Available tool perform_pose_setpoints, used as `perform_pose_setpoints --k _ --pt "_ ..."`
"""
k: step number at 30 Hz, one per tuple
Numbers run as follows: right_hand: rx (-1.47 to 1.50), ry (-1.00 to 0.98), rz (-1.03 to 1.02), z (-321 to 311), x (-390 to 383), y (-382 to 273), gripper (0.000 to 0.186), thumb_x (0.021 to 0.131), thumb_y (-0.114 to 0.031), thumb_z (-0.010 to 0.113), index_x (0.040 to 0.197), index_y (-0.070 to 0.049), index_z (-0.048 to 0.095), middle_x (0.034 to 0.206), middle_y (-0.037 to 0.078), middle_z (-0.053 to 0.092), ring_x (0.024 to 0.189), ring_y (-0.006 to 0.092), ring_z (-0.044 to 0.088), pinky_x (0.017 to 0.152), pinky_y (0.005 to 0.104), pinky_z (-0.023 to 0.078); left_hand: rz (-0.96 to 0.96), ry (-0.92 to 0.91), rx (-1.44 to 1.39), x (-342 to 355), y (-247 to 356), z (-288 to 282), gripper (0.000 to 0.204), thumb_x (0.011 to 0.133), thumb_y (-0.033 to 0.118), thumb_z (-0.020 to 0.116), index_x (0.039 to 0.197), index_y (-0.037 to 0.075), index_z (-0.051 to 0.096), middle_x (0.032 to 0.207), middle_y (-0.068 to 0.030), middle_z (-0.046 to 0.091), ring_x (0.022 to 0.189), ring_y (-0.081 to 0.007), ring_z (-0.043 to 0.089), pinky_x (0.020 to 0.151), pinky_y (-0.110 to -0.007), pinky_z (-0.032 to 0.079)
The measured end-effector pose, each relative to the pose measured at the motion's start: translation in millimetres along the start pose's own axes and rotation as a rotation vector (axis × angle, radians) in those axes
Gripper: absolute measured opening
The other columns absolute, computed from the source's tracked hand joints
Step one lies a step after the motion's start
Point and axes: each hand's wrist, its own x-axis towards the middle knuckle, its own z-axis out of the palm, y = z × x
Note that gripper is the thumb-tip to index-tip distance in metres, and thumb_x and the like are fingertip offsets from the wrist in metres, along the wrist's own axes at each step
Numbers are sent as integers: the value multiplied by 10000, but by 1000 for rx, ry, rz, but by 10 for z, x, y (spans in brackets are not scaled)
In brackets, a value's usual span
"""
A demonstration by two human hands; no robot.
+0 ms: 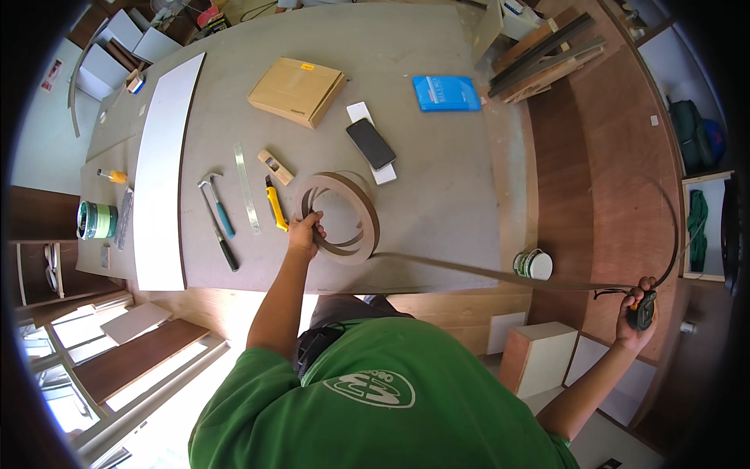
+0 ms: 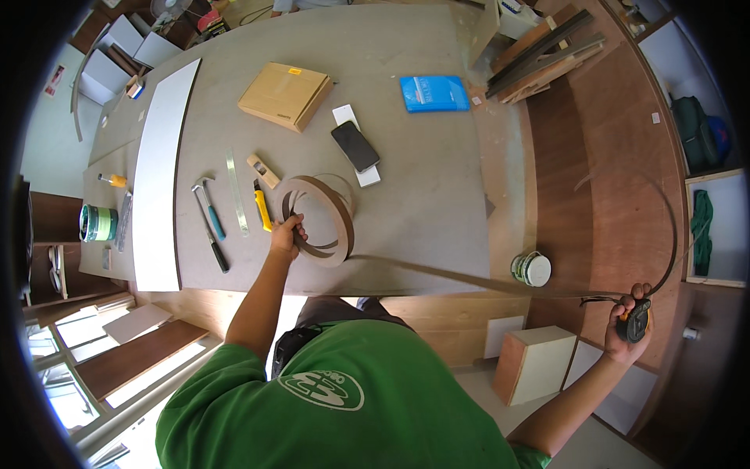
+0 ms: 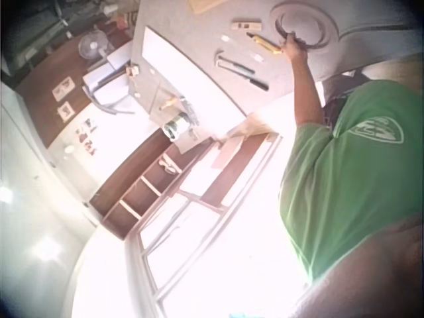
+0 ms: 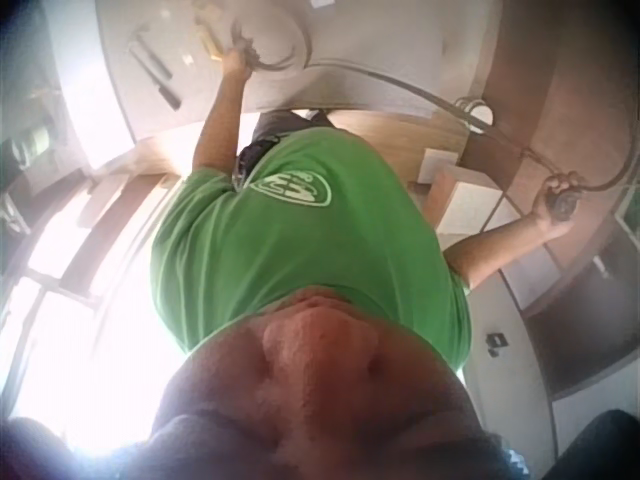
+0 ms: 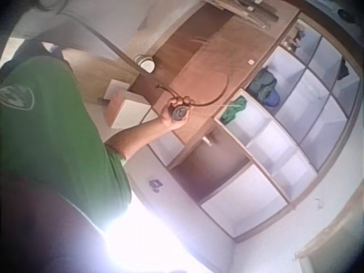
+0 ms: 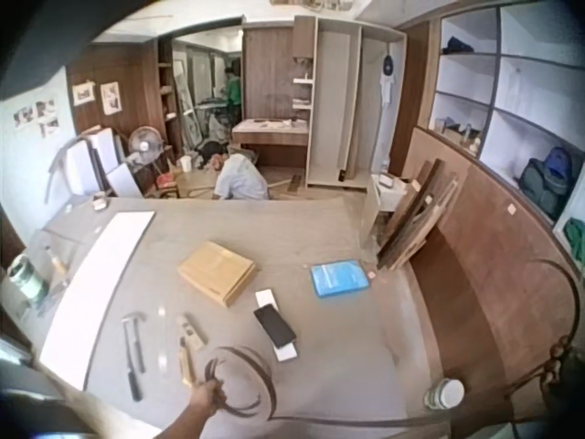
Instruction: The person uses a long metal ruler to measure a white board, then uses a tape measure to measure a roll of flexible wood edging before cutting it with scissors.
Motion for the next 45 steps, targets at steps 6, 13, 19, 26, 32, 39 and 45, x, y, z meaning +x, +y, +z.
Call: perform_pose_setpoints --k 6,13,19,26,32,39,45 --pt "15 46 -56 -224 -286 -198 258 1023 -128 363 1252 -36 435 1137 123 504 972 274 581 886 459 555 -213 -165 117 18 67 317 154 814 64 704 835 58 552 641 -30 504 522 -164 502 489 -326 461" --pt "-94 90 -285 -172 -718 -701 237 1025 -113 391 1199 33 458 1161 134 522 1001 262 567 943 419 521 -423 -331 32 383 -525 1236 139 852 59 682 854 41 545 640 -49 506 531 -181 501 505 -328 469" --pt "-173 303 -398 -38 -1271 -1236 240 1019 -97 413 1170 62 509 1138 144 549 1019 272 567 975 425 508 -427 -327 44 731 -853 2169 146 855 14 643 967 -3 550 750 -98 566 610 -214 569 582 -354 535" --pt "-238 398 -380 120 -1792 -1194 274 1035 -137 384 1200 39 514 1166 142 564 1037 279 571 976 416 501 -385 127 -302 962 -1021 2744 379 853 -46 601 1215 -60 494 1171 -191 530 925 -303 619 723 -409 587" --pt "-291 83 -297 866 -1707 -775 248 1050 -153 319 1220 -13 432 1117 135 508 973 284 566 925 447 526 -374 -7 -235 997 -1274 2802 434 840 -19 634 1238 -90 477 1235 -214 511 999 -350 614 746 -431 585" --pt "-292 179 -229 1301 -1331 -54 173 1048 -177 353 1176 -61 370 962 154 493 743 355 660 647 495 624 -336 71 172 789 -1262 2422 680 761 123 755 1333 -70 442 1327 -222 500 1162 -344 560 962 -444 485" --pt "-125 -28 90 1605 -794 742 198 986 -179 497 1079 -8 465 928 239 599 762 432 693 644 523 622 79 -590 414 -399 -942 1829 317 890 207 666 1103 -24 621 1044 -129 660 1011 -223 620 874 -363 498"
